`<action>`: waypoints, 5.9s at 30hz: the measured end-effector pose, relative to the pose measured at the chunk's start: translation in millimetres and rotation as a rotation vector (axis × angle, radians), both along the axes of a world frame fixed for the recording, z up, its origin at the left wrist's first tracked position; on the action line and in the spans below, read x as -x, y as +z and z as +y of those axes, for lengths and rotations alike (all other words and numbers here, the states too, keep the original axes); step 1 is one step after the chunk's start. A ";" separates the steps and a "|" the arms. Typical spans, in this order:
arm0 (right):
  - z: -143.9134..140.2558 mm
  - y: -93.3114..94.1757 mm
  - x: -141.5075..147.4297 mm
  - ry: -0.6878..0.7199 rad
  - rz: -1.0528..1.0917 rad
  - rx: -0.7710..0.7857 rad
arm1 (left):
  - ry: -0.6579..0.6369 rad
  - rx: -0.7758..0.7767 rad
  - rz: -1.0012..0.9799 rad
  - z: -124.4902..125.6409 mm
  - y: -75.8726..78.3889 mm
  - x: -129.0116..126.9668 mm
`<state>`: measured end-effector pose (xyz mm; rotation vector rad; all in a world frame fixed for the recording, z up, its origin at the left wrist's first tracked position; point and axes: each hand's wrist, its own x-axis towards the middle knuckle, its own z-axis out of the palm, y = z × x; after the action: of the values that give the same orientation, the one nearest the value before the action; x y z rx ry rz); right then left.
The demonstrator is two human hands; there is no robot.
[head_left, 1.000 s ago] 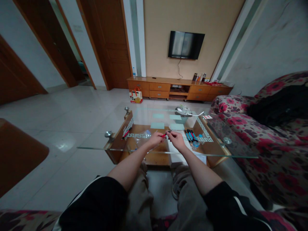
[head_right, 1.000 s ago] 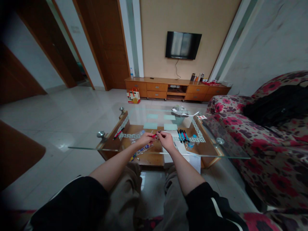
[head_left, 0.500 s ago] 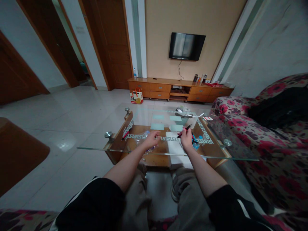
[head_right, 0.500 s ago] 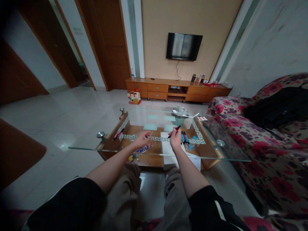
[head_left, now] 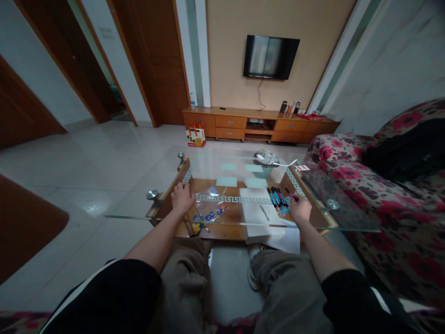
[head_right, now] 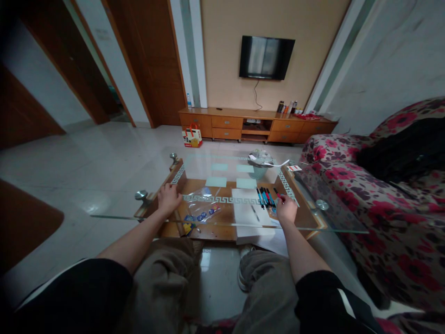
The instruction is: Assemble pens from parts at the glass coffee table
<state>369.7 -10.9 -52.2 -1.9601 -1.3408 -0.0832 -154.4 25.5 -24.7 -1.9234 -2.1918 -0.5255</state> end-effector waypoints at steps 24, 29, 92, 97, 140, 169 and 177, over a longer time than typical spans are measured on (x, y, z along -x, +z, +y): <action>3.9 2.0 12.8 0.025 -0.123 -0.017 | 0.119 0.066 -0.075 1.8 -5.5 7.9; -3.9 12.4 26.7 -0.086 -0.077 -0.088 | -0.030 0.102 -0.185 -6.8 16.5 -30.4; -4.1 41.0 185.7 0.716 0.914 0.304 | -0.820 0.076 0.058 -35.5 44.9 -119.2; -3.1 37.0 183.5 0.722 0.846 0.395 | -0.840 0.082 0.055 -34.8 45.2 -118.8; 5.7 39.9 161.4 0.593 0.045 0.180 | -0.868 0.119 0.086 -30.2 40.2 -111.4; -0.3 42.2 157.5 0.565 -0.166 0.199 | -0.850 0.137 0.069 -31.5 37.0 -108.3; -8.0 59.3 181.9 0.704 -0.140 0.057 | -0.904 0.057 0.125 -31.9 41.6 -111.8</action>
<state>187.8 -19.0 7.1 -1.4417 -2.0667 0.1594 -42.6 -6.4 16.9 -2.8210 -1.1669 -0.4266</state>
